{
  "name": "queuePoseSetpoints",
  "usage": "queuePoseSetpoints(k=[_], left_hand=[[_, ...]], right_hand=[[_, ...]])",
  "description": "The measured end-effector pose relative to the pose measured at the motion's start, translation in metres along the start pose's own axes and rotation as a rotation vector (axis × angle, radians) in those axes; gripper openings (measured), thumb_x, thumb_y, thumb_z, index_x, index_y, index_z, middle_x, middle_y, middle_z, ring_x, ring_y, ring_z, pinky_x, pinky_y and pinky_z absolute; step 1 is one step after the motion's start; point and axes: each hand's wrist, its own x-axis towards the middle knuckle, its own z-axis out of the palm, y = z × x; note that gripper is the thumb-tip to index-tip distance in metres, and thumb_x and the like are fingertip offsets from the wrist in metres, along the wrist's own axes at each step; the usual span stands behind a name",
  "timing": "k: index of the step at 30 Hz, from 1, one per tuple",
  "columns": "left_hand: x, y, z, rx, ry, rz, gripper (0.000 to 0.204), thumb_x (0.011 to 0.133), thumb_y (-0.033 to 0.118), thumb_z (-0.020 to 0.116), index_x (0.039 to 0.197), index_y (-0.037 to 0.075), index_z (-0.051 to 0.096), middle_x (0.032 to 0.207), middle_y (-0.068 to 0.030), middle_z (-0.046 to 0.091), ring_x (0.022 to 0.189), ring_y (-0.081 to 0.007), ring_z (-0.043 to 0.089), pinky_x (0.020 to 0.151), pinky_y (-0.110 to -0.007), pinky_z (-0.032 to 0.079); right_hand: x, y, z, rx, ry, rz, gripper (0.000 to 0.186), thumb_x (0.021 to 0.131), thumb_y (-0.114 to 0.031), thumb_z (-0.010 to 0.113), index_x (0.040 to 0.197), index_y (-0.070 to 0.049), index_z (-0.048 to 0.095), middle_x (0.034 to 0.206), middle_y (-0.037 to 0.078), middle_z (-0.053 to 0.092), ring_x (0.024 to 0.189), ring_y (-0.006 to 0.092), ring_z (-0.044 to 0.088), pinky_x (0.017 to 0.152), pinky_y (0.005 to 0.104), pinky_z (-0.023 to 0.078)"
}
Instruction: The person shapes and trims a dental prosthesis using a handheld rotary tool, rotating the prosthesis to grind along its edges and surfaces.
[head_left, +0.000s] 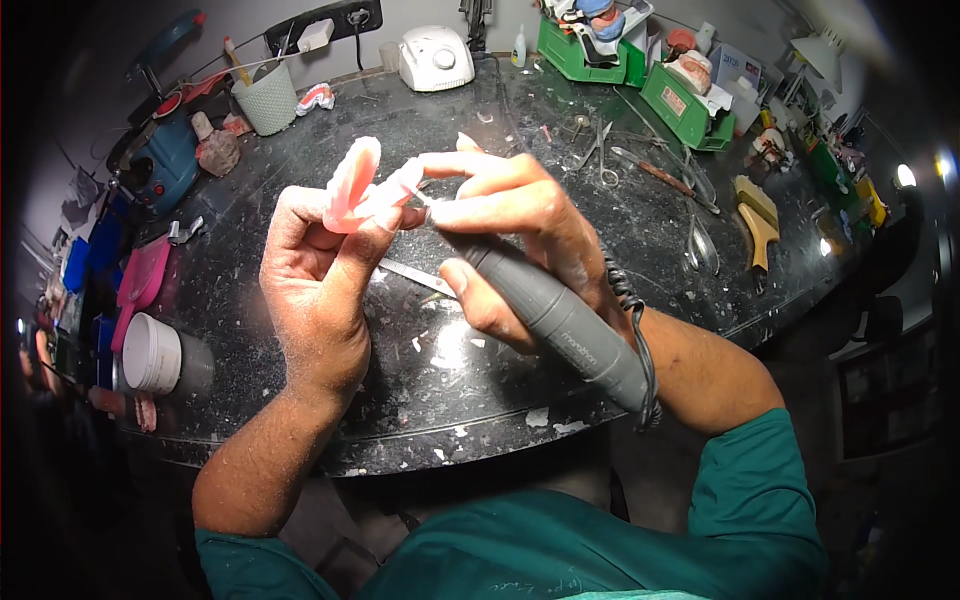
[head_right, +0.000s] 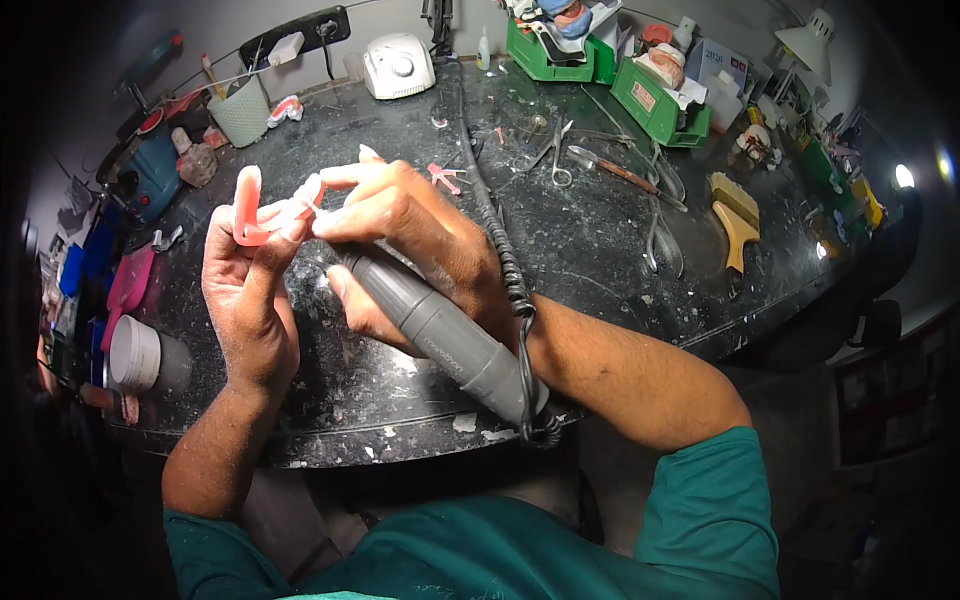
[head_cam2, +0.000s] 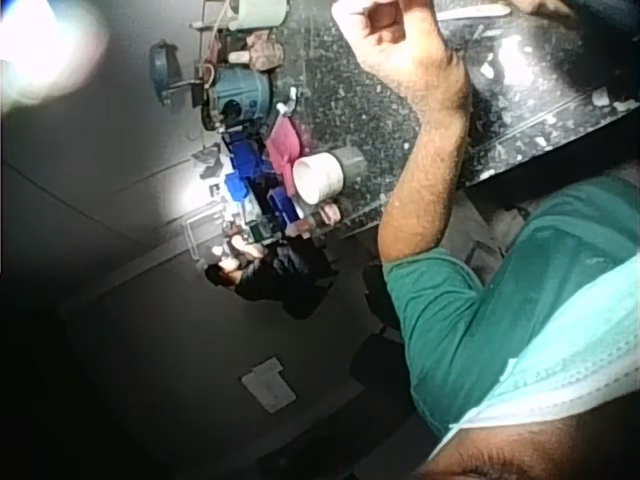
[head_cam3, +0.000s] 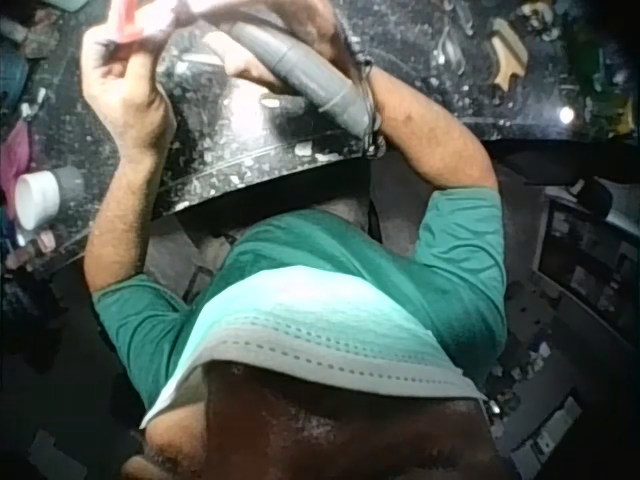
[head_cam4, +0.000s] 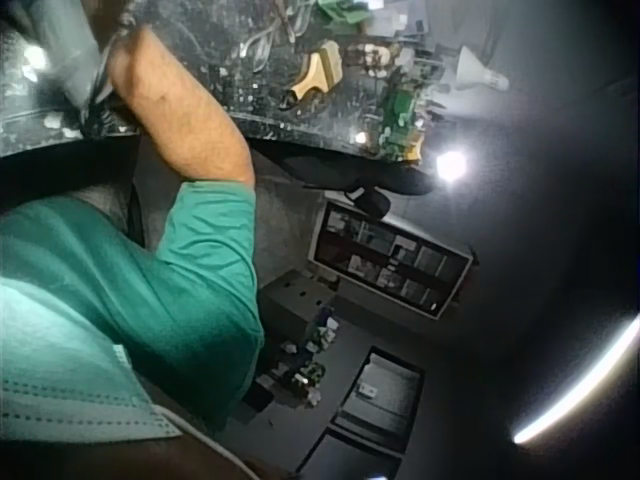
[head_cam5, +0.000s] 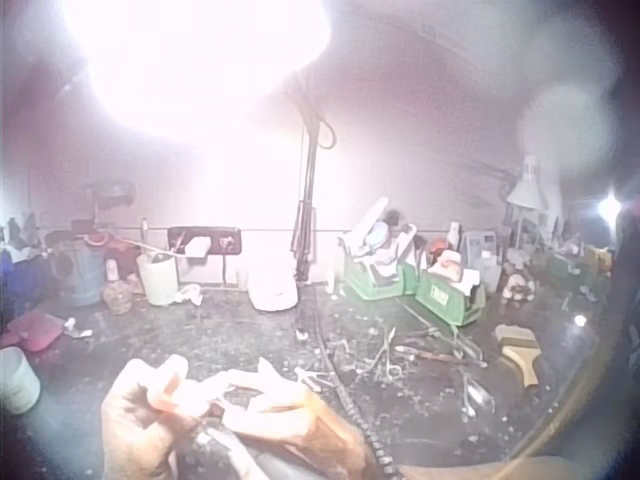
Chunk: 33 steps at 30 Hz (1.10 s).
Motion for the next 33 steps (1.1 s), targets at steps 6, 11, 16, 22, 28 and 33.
queuePoseSetpoints(k=[6,11,16,22,28,33], left_hand=[[-0.0001,0.0002,-0.0025,0.018,-0.024,-0.018,0.015,0.096,-0.002,0.064,0.105,0.003,0.053,0.137,-0.0226,0.06,0.109,-0.0232,0.068,0.098,-0.038,0.053],[-0.0007,0.0014,0.0009,0.004,0.029,-0.028,0.015,0.096,-0.002,0.064,0.106,0.002,0.053,0.134,-0.0227,0.061,0.108,-0.0236,0.069,0.098,-0.038,0.053],[-0.0007,0.0009,0.0033,-0.013,0.017,-0.004,0.017,0.096,-0.001,0.064,0.106,0.003,0.052,0.13,-0.0217,0.063,0.107,-0.0232,0.069,0.098,-0.039,0.054],[-0.001,-0.0005,-0.0036,-0.021,-0.047,0.02,0.017,0.096,-0.001,0.065,0.107,0.003,0.052,0.128,-0.0208,0.064,0.104,-0.023,0.069,0.098,-0.039,0.054],[-0.0013,0.0012,0.0007,-0.021,0.0,0.001,0.017,0.097,-0.001,0.064,0.107,0.003,0.052,0.124,-0.0196,0.066,0.103,-0.0218,0.069,0.097,-0.038,0.054],[-0.0007,-0.0003,-0.0021,0.009,-0.039,0.023,0.016,0.096,-0.001,0.065,0.106,0.003,0.052,0.123,-0.0196,0.067,0.102,-0.0211,0.069,0.097,-0.037,0.054]], right_hand=[[0.001,-0.0017,-0.0017,-0.017,-0.072,-0.005,0.046,0.076,0.006,0.07,0.119,-0.004,0.058,0.112,0.014,0.057,0.122,0.0368,0.061,0.113,0.0607,0.036],[0.002,-0.0006,-0.0023,-0.035,-0.022,-0.015,0.045,0.077,0.006,0.07,0.119,-0.003,0.057,0.108,0.013,0.059,0.12,0.0365,0.063,0.113,0.0609,0.036],[0.001,0.0031,-0.0007,-0.01,0.001,-0.038,0.044,0.077,0.004,0.071,0.119,-0.003,0.058,0.109,0.013,0.059,0.121,0.037,0.062,0.113,0.0613,0.036],[0.0008,0.0023,0.0014,0.014,0.025,-0.018,0.042,0.076,0.003,0.071,0.116,-0.003,0.06,0.108,0.013,0.059,0.121,0.0376,0.062,0.113,0.0614,0.036],[0.0009,0.003,0.001,0.025,0.014,-0.027,0.041,0.077,0.004,0.072,0.116,-0.003,0.061,0.108,0.014,0.059,0.119,0.0373,0.063,0.112,0.0612,0.037],[0.002,0.005,-0.0019,-0.011,-0.034,-0.055,0.042,0.076,0.004,0.072,0.116,-0.002,0.061,0.107,0.014,0.061,0.118,0.0367,0.064,0.112,0.0612,0.037]])
